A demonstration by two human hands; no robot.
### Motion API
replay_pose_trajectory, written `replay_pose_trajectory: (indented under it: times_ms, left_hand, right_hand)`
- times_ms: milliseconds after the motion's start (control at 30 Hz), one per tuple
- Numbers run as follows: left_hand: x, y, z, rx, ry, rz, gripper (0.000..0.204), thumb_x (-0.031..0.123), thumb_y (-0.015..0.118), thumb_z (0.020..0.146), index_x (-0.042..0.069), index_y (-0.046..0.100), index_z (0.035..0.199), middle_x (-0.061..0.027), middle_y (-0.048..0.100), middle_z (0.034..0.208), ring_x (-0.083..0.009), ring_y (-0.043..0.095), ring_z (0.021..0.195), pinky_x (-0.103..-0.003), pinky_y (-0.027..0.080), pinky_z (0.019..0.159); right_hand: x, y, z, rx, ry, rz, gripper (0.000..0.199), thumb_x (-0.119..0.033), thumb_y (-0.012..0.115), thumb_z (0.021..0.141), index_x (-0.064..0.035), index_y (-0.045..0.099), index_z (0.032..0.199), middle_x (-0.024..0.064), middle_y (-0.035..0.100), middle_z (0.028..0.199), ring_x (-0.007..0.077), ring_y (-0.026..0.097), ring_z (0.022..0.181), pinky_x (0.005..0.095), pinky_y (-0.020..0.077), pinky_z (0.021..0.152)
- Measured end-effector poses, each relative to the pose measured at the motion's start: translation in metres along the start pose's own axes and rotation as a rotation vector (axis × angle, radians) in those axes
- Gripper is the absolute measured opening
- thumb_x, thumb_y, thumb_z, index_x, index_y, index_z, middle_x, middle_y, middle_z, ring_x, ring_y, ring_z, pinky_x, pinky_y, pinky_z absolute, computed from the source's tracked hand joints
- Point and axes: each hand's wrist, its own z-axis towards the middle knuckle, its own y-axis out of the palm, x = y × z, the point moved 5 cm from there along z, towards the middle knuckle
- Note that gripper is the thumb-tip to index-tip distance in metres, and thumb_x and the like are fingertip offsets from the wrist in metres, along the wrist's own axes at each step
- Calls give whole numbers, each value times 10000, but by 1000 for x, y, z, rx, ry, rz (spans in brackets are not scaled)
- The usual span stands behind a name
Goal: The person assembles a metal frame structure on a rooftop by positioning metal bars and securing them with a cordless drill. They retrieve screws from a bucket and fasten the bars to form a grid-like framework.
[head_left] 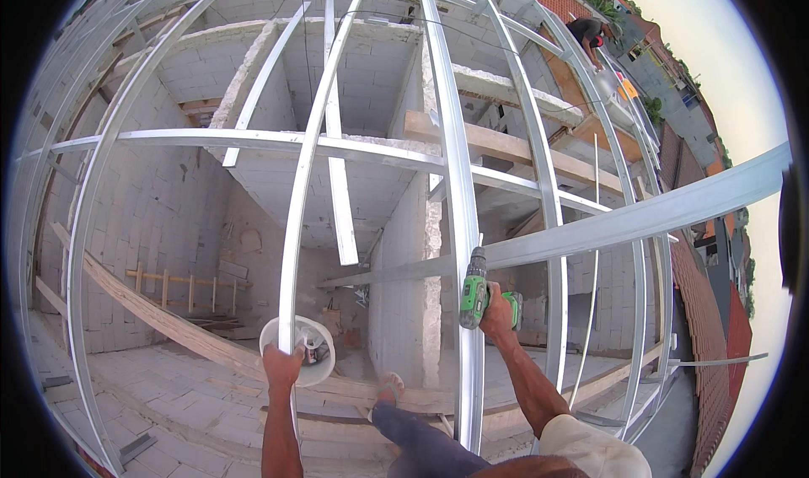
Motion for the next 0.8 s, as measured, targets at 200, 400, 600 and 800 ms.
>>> replay_pose_trajectory:
  times_ms: [200, 400, 600, 800]
  left_hand:
    - [0, 7, 2, 64, -10, 72, 317, 183, 758, 726, -64, 714, 920, -292, 725, 899, -467, 717, 895, -522, 571, 819]
    - [-16, 12, 9, 32, -45, 34, 297, 128, 704, 706, -73, 713, 923, -298, 725, 914, -479, 714, 904, -528, 568, 836]
    - [-11, 15, 13, -29, -19, 34, 308, 123, 716, 701, -82, 716, 930, -299, 728, 938, -473, 714, 937, -526, 569, 839]
    - [-3, 3, 7, -5, -26, -4, 313, 123, 722, 716, -90, 713, 946, -302, 727, 964, -468, 713, 954, -522, 569, 851]
  right_hand:
    - [-3, 4, -57, -115, 23, -183, 677, -340, 853, 746, -98, 516, 1282, 182, 738, 939, 400, 731, 858, 519, 553, 729]
    - [-6, 11, -72, -246, 56, -219, 673, -364, 809, 782, -80, 480, 1295, 239, 720, 924, 452, 711, 867, 552, 540, 782]
    - [18, 14, -70, -193, 65, -268, 697, -383, 818, 773, -57, 505, 1303, 241, 730, 957, 430, 728, 899, 543, 556, 782]
    - [14, 5, -72, -176, 64, -251, 642, -316, 796, 810, -76, 472, 1309, 245, 723, 973, 463, 708, 927, 560, 539, 816]
